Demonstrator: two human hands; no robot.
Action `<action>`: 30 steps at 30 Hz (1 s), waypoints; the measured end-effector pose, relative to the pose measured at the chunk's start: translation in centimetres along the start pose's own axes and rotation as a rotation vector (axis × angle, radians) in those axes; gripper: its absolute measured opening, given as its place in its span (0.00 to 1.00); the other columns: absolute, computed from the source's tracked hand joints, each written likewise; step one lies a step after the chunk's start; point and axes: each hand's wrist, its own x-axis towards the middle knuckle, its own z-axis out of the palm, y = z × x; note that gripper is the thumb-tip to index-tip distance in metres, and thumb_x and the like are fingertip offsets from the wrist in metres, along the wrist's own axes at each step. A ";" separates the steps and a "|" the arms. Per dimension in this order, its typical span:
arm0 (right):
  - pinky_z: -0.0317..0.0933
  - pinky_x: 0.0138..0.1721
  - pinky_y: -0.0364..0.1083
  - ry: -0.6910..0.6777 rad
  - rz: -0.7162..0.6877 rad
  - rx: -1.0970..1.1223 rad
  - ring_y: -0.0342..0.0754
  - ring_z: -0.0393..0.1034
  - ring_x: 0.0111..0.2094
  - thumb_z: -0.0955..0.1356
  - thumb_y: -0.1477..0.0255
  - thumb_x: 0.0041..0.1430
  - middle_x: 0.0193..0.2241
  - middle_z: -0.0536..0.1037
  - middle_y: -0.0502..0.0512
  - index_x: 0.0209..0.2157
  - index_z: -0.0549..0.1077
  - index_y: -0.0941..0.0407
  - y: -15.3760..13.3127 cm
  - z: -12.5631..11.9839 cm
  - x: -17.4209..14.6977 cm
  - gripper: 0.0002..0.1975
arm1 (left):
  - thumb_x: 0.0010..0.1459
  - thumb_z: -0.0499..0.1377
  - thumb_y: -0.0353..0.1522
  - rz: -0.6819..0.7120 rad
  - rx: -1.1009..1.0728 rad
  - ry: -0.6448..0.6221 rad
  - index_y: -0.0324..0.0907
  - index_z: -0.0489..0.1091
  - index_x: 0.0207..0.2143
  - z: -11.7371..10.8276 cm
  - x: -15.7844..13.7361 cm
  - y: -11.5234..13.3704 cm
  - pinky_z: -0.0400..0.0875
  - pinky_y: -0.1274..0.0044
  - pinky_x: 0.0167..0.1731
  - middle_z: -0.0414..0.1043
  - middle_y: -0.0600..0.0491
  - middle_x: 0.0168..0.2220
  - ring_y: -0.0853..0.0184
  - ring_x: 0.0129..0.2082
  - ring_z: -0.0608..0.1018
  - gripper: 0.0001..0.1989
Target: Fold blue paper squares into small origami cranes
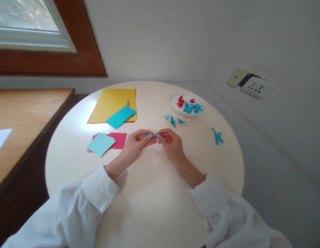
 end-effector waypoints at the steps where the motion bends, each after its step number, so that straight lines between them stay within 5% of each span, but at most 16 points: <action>1: 0.65 0.28 0.42 0.003 0.007 0.006 0.42 0.68 0.26 0.69 0.67 0.47 0.26 0.74 0.49 0.28 0.71 0.55 0.0 0.0 0.1 0.07 | 0.43 0.67 0.34 0.026 0.036 0.002 0.37 0.70 0.32 -0.1 0.0 -0.1 0.71 0.70 0.44 0.76 0.52 0.28 0.67 0.33 0.79 0.14; 9: 0.68 0.29 0.43 -0.033 0.037 0.080 0.43 0.71 0.30 0.70 0.68 0.47 0.33 0.77 0.50 0.33 0.74 0.54 0.4 -0.1 0.3 0.09 | 0.44 0.65 0.32 0.172 0.386 0.090 0.37 0.72 0.31 0.1 0.0 0.5 0.70 0.76 0.31 0.74 0.52 0.29 0.68 0.29 0.76 0.11; 15: 0.67 0.37 0.46 -0.016 -0.004 0.033 0.45 0.71 0.32 0.70 0.69 0.45 0.30 0.78 0.51 0.28 0.76 0.54 0.2 -0.1 0.1 0.05 | 0.45 0.64 0.31 0.196 0.412 0.084 0.38 0.72 0.31 0.2 -0.1 0.8 0.70 0.76 0.31 0.75 0.52 0.28 0.68 0.29 0.76 0.08; 30: 0.65 0.36 0.46 0.026 -0.080 -0.038 0.46 0.70 0.32 0.69 0.72 0.47 0.28 0.77 0.51 0.26 0.75 0.54 0.4 0.1 0.1 0.02 | 0.45 0.64 0.32 0.200 0.417 0.110 0.39 0.72 0.28 0.0 0.0 0.0 0.65 0.78 0.25 0.73 0.54 0.24 0.71 0.23 0.72 0.08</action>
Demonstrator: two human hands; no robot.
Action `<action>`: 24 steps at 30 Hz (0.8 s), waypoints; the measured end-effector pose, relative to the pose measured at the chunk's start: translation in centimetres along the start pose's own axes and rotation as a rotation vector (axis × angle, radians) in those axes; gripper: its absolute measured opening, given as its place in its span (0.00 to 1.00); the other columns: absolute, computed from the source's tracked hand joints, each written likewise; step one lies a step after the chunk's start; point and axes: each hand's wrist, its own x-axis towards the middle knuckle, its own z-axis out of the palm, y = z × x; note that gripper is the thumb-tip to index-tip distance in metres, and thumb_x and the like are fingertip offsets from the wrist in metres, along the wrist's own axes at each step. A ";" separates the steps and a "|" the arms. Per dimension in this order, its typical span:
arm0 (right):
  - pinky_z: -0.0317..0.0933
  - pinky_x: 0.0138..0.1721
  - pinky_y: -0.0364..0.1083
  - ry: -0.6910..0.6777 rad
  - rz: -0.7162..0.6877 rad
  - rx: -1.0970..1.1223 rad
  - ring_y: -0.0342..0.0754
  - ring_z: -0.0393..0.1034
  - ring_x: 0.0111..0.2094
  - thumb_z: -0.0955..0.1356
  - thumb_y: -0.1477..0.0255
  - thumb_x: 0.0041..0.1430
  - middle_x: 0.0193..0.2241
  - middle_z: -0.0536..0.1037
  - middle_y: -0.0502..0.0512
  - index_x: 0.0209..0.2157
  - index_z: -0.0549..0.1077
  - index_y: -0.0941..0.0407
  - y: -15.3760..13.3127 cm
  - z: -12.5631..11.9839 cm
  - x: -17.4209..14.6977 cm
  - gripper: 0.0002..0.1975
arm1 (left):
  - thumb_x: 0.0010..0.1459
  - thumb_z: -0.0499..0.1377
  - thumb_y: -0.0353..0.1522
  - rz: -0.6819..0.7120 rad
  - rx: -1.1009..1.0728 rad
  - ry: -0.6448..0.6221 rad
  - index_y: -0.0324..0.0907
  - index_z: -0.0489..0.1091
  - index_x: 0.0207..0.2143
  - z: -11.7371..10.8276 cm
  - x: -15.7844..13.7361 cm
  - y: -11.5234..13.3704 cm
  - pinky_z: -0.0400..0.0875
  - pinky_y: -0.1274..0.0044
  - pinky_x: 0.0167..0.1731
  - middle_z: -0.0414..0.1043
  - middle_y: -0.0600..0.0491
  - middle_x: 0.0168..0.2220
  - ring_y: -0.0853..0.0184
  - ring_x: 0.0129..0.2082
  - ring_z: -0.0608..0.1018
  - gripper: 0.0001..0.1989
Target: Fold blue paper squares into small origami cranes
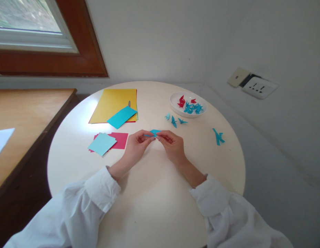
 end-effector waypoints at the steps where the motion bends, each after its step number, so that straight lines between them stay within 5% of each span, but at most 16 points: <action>1: 0.65 0.36 0.46 -0.001 -0.007 -0.008 0.45 0.70 0.32 0.69 0.72 0.47 0.28 0.77 0.51 0.26 0.75 0.54 0.0 0.0 0.0 0.02 | 0.44 0.64 0.32 -0.005 -0.003 0.006 0.39 0.72 0.28 0.0 0.0 0.0 0.66 0.78 0.26 0.73 0.54 0.23 0.71 0.24 0.73 0.08; 16: 0.65 0.32 0.43 -0.025 -0.177 -0.132 0.43 0.69 0.29 0.66 0.76 0.52 0.28 0.75 0.51 0.27 0.72 0.55 0.6 0.0 0.0 0.04 | 0.41 0.66 0.33 -0.153 -0.226 0.030 0.38 0.72 0.25 0.6 -0.4 0.2 0.68 0.74 0.37 0.75 0.52 0.26 0.67 0.30 0.76 0.09; 24: 0.65 0.31 0.43 -0.036 -0.173 -0.150 0.43 0.69 0.29 0.67 0.74 0.52 0.29 0.75 0.51 0.27 0.72 0.55 0.6 0.2 -0.2 0.02 | 0.43 0.64 0.32 -0.095 -0.113 0.086 0.38 0.71 0.24 0.6 -0.3 0.4 0.68 0.75 0.33 0.74 0.52 0.25 0.68 0.28 0.76 0.07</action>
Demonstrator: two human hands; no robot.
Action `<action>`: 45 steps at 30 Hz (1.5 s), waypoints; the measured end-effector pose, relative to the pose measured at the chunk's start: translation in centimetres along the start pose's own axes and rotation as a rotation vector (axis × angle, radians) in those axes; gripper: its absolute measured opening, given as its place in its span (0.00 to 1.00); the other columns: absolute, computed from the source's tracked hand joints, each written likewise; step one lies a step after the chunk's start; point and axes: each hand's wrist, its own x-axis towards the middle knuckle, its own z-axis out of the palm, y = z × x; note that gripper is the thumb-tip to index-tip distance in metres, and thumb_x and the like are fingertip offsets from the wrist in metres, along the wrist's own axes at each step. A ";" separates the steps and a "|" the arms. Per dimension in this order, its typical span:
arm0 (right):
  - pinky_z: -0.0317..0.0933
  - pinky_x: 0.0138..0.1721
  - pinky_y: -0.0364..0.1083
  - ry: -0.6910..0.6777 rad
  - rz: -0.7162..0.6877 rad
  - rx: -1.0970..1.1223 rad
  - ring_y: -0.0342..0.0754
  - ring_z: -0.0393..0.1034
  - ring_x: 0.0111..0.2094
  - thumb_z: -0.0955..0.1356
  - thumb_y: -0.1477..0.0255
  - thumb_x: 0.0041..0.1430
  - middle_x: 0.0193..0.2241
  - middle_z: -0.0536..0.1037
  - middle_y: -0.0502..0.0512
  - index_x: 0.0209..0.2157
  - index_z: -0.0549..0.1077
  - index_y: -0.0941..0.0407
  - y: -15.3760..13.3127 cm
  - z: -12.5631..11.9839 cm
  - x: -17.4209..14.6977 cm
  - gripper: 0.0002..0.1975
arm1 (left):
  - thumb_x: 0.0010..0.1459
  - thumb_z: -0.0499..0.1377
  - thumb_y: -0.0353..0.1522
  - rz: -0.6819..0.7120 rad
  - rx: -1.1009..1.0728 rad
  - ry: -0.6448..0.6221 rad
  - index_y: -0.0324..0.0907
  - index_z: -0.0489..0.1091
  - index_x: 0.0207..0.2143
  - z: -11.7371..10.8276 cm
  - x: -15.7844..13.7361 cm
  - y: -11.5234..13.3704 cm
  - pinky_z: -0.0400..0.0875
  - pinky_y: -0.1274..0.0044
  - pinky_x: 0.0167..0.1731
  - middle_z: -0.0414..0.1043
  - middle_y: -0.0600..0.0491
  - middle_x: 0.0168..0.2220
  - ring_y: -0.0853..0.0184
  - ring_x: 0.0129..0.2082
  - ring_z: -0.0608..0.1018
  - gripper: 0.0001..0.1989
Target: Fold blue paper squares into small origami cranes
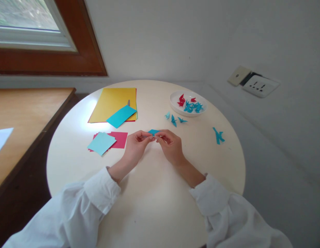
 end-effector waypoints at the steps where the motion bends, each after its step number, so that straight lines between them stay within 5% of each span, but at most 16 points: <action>1: 0.65 0.31 0.43 0.003 0.006 -0.004 0.43 0.69 0.29 0.66 0.74 0.52 0.28 0.75 0.51 0.27 0.72 0.55 0.0 0.1 0.0 0.03 | 0.43 0.64 0.32 0.004 0.001 0.001 0.38 0.71 0.24 0.0 0.0 -0.1 0.69 0.75 0.33 0.74 0.52 0.25 0.67 0.28 0.76 0.07; 35: 0.67 0.32 0.45 0.085 0.127 -0.130 0.45 0.71 0.26 0.66 0.71 0.51 0.24 0.76 0.52 0.25 0.71 0.57 -1.0 1.2 0.3 0.05 | 0.46 0.61 0.32 0.063 0.114 0.098 0.39 0.67 0.24 0.5 0.4 -1.4 0.67 0.78 0.27 0.71 0.54 0.23 0.68 0.27 0.76 0.06; 45: 0.69 0.33 0.44 0.003 0.173 0.152 0.44 0.73 0.30 0.68 0.69 0.50 0.30 0.77 0.52 0.32 0.72 0.56 -0.1 0.6 0.0 0.06 | 0.47 0.61 0.32 0.079 0.021 0.036 0.40 0.65 0.26 0.0 0.5 -1.2 0.70 0.76 0.30 0.70 0.55 0.23 0.69 0.26 0.75 0.07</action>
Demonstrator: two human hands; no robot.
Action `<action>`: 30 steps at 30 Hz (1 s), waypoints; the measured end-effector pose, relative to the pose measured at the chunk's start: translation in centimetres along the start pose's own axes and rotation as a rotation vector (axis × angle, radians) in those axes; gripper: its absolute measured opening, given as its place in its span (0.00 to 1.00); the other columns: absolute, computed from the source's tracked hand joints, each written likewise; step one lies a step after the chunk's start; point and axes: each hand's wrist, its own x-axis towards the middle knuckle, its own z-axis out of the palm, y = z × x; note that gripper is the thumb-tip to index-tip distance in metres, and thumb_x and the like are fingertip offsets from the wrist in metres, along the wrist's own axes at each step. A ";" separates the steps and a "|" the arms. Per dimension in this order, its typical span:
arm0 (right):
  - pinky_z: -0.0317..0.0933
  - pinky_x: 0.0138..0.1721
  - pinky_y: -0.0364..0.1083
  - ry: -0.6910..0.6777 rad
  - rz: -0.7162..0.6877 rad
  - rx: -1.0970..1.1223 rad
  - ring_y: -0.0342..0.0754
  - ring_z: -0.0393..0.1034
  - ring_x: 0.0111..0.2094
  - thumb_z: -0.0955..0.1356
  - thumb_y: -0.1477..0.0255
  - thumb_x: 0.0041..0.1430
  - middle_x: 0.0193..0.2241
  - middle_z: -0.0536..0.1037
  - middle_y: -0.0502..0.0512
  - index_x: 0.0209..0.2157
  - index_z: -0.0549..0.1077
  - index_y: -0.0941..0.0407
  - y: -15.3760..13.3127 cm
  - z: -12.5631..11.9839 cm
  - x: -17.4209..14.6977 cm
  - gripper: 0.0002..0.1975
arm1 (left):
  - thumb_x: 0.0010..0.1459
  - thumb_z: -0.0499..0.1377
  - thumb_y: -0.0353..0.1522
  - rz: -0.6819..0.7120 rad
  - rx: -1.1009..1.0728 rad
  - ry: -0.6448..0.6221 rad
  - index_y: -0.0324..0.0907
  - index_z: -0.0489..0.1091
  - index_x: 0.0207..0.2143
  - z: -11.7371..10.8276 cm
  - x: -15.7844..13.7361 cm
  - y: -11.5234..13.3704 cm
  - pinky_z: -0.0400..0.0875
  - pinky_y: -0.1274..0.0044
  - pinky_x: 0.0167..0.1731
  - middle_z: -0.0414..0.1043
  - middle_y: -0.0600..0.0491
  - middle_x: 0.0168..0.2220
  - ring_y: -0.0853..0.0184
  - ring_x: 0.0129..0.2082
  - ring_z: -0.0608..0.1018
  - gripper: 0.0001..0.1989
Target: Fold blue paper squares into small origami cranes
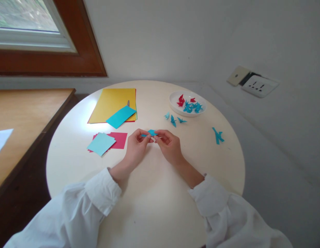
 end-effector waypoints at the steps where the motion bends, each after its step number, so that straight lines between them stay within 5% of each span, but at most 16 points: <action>1: 0.69 0.34 0.45 -0.002 0.009 0.005 0.45 0.73 0.31 0.68 0.70 0.50 0.31 0.77 0.53 0.32 0.73 0.56 0.1 0.0 0.0 0.07 | 0.46 0.61 0.32 -0.016 -0.035 -0.011 0.40 0.65 0.27 0.0 0.0 0.1 0.71 0.75 0.32 0.71 0.55 0.23 0.69 0.26 0.75 0.07; 23: 0.69 0.29 0.45 0.087 0.072 0.081 0.43 0.71 0.23 0.71 0.67 0.45 0.22 0.75 0.49 0.24 0.70 0.56 -0.6 0.4 0.4 0.08 | 0.44 0.63 0.31 -0.012 -0.025 0.025 0.39 0.67 0.28 0.3 0.0 0.2 0.71 0.75 0.32 0.72 0.54 0.25 0.68 0.28 0.77 0.08; 30: 0.66 0.26 0.42 0.085 0.059 0.148 0.40 0.69 0.22 0.70 0.70 0.44 0.21 0.72 0.45 0.29 0.65 0.55 -0.3 0.4 0.4 0.10 | 0.44 0.63 0.32 0.038 0.032 0.008 0.40 0.67 0.27 0.3 -0.1 0.2 0.69 0.78 0.29 0.72 0.55 0.26 0.70 0.28 0.76 0.08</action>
